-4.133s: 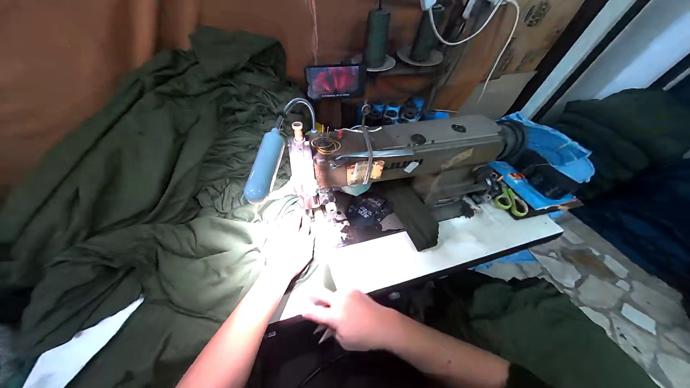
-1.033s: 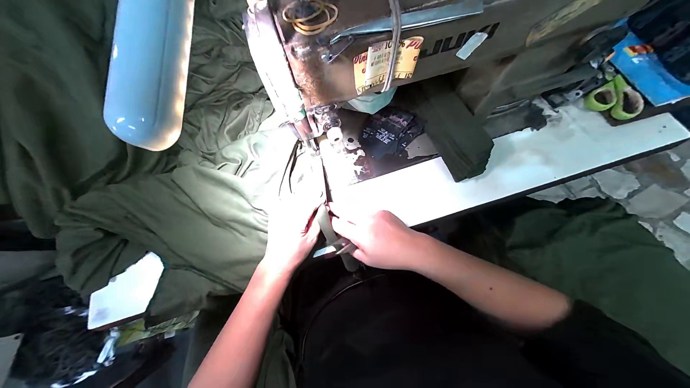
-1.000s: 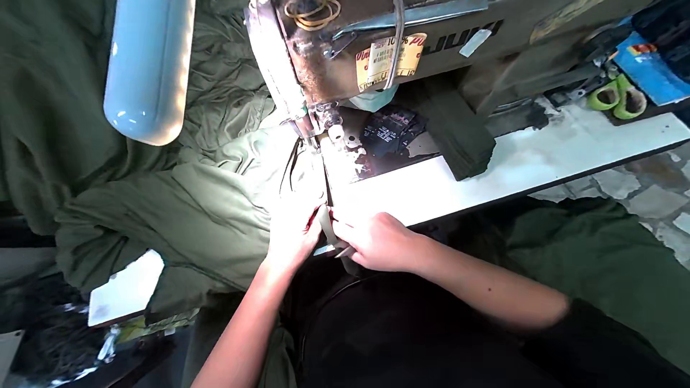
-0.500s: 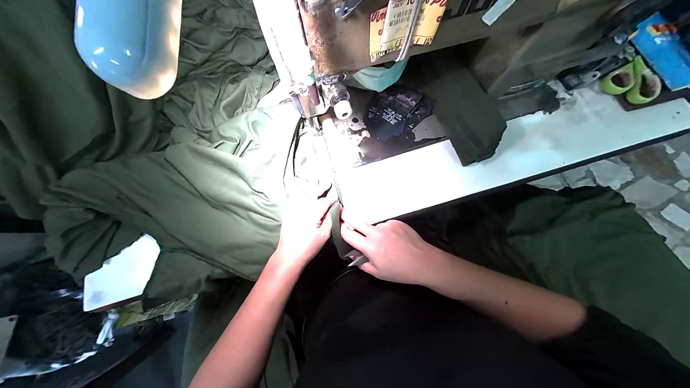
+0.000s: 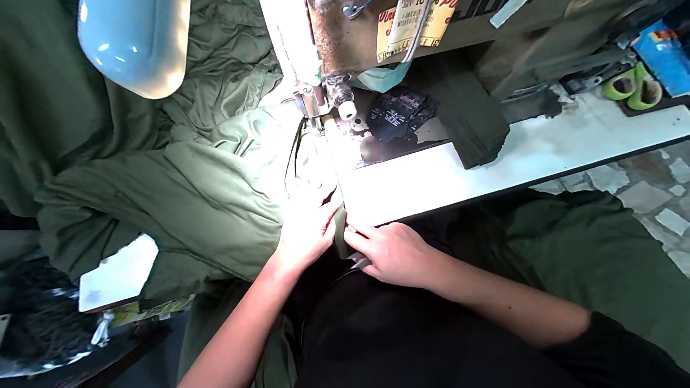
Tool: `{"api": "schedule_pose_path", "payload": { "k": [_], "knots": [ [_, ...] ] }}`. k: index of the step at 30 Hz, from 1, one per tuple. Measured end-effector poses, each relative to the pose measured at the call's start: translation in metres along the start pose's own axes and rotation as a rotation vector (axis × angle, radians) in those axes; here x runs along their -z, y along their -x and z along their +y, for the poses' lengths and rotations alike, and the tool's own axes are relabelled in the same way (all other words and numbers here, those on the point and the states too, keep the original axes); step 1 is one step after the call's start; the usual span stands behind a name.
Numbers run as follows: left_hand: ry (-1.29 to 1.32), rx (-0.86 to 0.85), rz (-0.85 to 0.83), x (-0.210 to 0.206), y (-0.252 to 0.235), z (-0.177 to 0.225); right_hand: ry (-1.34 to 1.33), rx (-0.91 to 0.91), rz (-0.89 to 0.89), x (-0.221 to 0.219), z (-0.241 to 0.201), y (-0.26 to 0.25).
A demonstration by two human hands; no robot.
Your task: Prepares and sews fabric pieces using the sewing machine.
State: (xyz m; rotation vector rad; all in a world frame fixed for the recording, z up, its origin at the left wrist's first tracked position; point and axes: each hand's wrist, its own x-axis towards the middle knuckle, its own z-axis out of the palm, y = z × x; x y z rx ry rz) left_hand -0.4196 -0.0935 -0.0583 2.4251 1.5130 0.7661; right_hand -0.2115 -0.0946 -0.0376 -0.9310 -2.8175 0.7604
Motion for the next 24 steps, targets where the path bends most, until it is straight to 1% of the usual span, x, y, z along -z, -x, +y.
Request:
{"api": "schedule_pose_path", "payload": {
  "k": [2,3,8,10,16,24],
  "knots": [
    [-0.022,-0.047,0.005,0.000,0.003,-0.003,0.010,0.010,0.008,0.001,-0.001,0.000],
    [-0.023,-0.064,0.015,-0.001,0.005,-0.005,0.021,0.030,0.039,0.000,0.000,0.000],
    [-0.054,-0.071,0.011,-0.002,0.006,-0.006,0.057,0.082,0.112,-0.001,0.001,0.000],
    [-0.058,-0.073,0.012,-0.002,0.005,-0.007,0.050,0.065,0.084,0.002,-0.001,-0.001],
    [-0.060,-0.089,0.027,-0.002,0.000,-0.012,0.054,0.056,0.077,0.008,0.001,-0.008],
    [-0.095,-0.069,-0.014,-0.001,-0.018,-0.028,0.051,0.013,0.007,0.023,0.011,-0.029]
  ]
}}
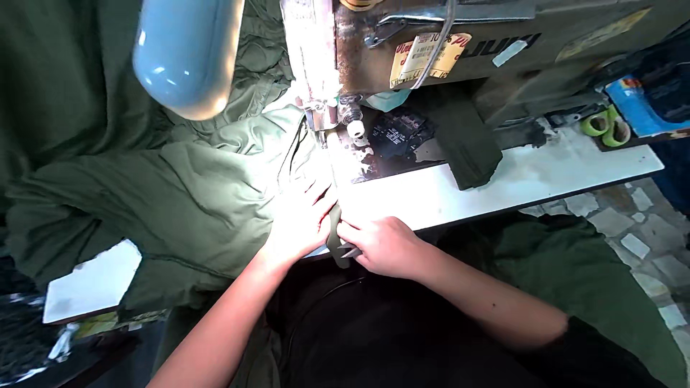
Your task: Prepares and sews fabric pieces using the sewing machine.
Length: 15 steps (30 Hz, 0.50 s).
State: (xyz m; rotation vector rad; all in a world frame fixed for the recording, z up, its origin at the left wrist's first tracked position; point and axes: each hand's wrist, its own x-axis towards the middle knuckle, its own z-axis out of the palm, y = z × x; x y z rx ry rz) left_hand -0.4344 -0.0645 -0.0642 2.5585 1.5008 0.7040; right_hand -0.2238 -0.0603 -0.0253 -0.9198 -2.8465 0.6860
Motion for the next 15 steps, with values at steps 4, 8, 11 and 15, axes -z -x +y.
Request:
{"api": "schedule_pose_path", "payload": {
  "k": [4,8,11,15],
  "knots": [
    [-0.021,0.002,0.022,-0.003,-0.011,-0.011,-0.002,-0.013,-0.005,0.006,0.008,-0.012],
    [-0.040,0.022,0.031,0.000,-0.025,-0.016,-0.012,-0.028,-0.037,0.017,0.016,-0.024],
    [-0.036,0.028,0.069,0.001,-0.035,-0.019,0.008,-0.002,0.002,0.021,0.023,-0.032],
    [-0.085,0.025,0.083,-0.001,-0.048,-0.030,0.035,-0.075,-0.073,0.030,0.028,-0.043]
  ]
}}
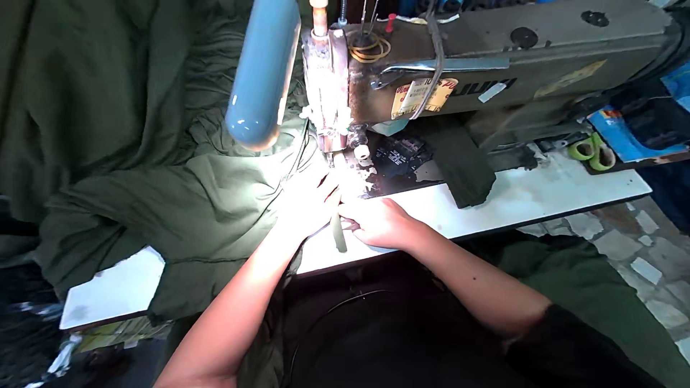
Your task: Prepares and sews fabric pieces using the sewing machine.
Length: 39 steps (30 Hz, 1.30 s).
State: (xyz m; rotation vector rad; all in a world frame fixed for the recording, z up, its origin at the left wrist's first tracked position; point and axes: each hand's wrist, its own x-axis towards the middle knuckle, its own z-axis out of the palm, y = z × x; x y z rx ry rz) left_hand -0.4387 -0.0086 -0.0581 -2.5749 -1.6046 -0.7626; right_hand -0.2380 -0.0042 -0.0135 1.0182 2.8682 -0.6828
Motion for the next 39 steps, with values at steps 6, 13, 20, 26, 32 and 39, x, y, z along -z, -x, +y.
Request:
{"api": "schedule_pose_path", "payload": {
  "k": [6,13,20,26,32,39],
  "knots": [
    [-0.077,0.046,-0.062,0.002,-0.014,-0.003,-0.177,-0.054,0.022,0.005,0.004,-0.011],
    [0.059,0.080,-0.215,0.024,-0.012,-0.003,-0.173,-0.268,0.049,0.006,-0.022,-0.009],
    [-0.033,0.062,-0.384,0.068,0.002,0.014,-0.214,-0.345,0.173,0.038,0.002,-0.005],
    [-0.272,0.046,-0.739,0.118,-0.040,0.026,-0.444,-0.056,0.093,0.026,-0.004,-0.045],
    [-0.394,-0.028,-0.658,0.154,-0.034,0.033,-0.482,-0.028,0.104,0.015,-0.007,-0.017],
    [0.142,-0.041,-1.138,0.113,-0.018,0.073,-0.281,0.094,-0.092,-0.013,-0.011,0.041]
  ]
}}
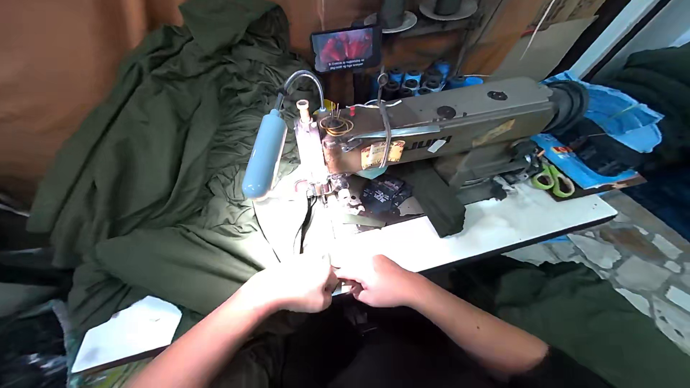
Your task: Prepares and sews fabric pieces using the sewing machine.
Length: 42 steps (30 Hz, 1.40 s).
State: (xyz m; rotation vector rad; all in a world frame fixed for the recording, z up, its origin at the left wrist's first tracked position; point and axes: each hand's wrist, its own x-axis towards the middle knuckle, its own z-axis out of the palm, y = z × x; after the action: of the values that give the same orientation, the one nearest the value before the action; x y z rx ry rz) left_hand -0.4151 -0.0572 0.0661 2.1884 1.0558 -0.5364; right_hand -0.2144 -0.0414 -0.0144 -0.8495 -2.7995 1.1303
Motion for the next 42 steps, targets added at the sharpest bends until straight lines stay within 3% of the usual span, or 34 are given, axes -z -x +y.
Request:
{"api": "schedule_pose_path", "payload": {
  "k": [2,5,7,10,13,15,19,22,25,31,33,37,42],
  "knots": [
    [0.006,0.142,0.068,0.002,-0.007,-0.009,0.122,-0.057,-0.052,-0.005,-0.009,0.003],
    [-0.199,0.473,0.160,-0.006,-0.023,-0.027,0.191,-0.113,-0.090,-0.006,-0.018,0.004],
    [-0.298,0.509,0.226,-0.014,-0.028,-0.043,0.197,-0.078,-0.043,-0.008,-0.018,0.006],
    [-0.349,0.418,0.461,-0.022,-0.025,-0.060,0.219,-0.034,0.024,-0.014,-0.014,0.006],
    [-0.297,0.103,0.760,-0.046,-0.021,-0.062,0.266,0.042,0.142,-0.022,-0.005,0.007],
    [-0.279,-0.037,0.828,-0.076,-0.024,-0.057,0.264,0.073,0.196,-0.026,-0.002,0.008],
    [-0.192,-0.050,0.827,-0.098,-0.025,-0.055,0.271,0.106,0.251,-0.029,0.000,0.006],
    [-0.134,-0.081,0.879,-0.069,-0.035,-0.051,0.213,0.090,0.264,-0.028,-0.003,0.002],
    [-0.160,-0.140,0.915,-0.029,-0.066,-0.045,0.178,0.000,0.125,-0.020,-0.010,-0.001],
    [-0.221,0.082,0.647,0.021,-0.126,-0.016,0.131,-0.079,0.010,-0.011,-0.018,-0.003],
    [-0.213,0.066,0.609,0.018,-0.134,-0.014,0.110,-0.093,0.030,-0.013,-0.017,-0.002],
    [-0.175,-0.177,0.871,0.002,-0.090,-0.012,0.125,-0.098,0.017,-0.014,-0.016,0.000],
    [-0.101,-0.195,0.987,-0.069,-0.033,-0.034,0.149,-0.035,0.141,-0.025,-0.012,0.006]
  ]
}}
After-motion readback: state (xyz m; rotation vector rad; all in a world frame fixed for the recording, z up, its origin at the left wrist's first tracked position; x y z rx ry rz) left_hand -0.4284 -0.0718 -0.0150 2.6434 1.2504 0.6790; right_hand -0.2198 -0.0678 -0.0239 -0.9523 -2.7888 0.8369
